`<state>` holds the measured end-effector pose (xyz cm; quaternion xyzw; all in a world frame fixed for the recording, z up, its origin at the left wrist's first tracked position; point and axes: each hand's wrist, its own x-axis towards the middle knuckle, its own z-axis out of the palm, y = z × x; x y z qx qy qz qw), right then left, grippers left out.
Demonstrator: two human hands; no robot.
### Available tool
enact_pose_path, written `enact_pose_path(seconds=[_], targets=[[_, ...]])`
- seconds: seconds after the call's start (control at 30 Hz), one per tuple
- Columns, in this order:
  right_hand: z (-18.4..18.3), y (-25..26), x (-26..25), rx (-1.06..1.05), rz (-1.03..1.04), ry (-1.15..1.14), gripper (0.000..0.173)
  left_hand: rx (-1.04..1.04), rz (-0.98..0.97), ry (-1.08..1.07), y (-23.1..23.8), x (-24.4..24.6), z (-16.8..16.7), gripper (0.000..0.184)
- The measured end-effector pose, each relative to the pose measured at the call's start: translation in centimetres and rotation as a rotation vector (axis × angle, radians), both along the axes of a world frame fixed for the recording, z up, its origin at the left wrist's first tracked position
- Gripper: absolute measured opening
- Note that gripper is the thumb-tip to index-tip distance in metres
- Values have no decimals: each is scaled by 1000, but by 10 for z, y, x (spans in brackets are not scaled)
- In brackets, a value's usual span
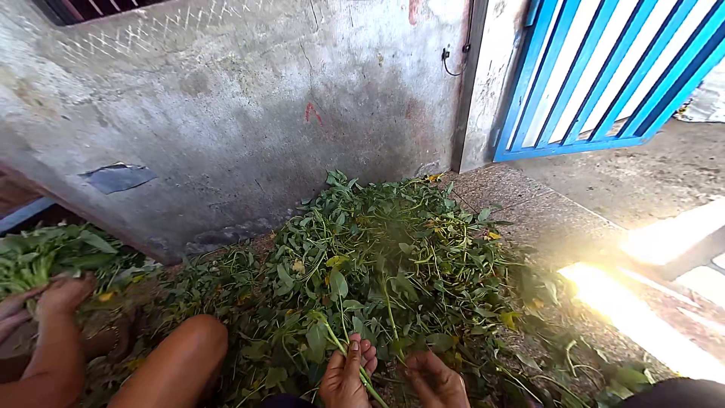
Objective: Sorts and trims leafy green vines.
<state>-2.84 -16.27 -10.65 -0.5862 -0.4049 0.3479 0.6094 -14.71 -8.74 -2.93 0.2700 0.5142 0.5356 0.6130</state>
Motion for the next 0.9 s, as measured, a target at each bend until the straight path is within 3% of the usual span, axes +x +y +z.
enact_pose_path(seconds=[0.13,0.27,0.5,0.7,0.8,0.9], targets=[[-2,-4,-4,170,-35,-472,10,60,-111,-17,-1,-4,-2,17],[-4,-7,-5,265,-16,-685,11,126,-215,20,1,-13,-3,16],[-1,-9,-6,300,2,-765,12,174,-338,110,2,-25,-2,18],[3,-11,-9,337,42,-703,11,124,-249,51,5,-23,0,18],[9,-19,-10,239,129,-746,17,156,-106,26,9,-20,-2,18],[22,-35,0,-159,444,-796,20,182,-33,28,15,-22,2,16]])
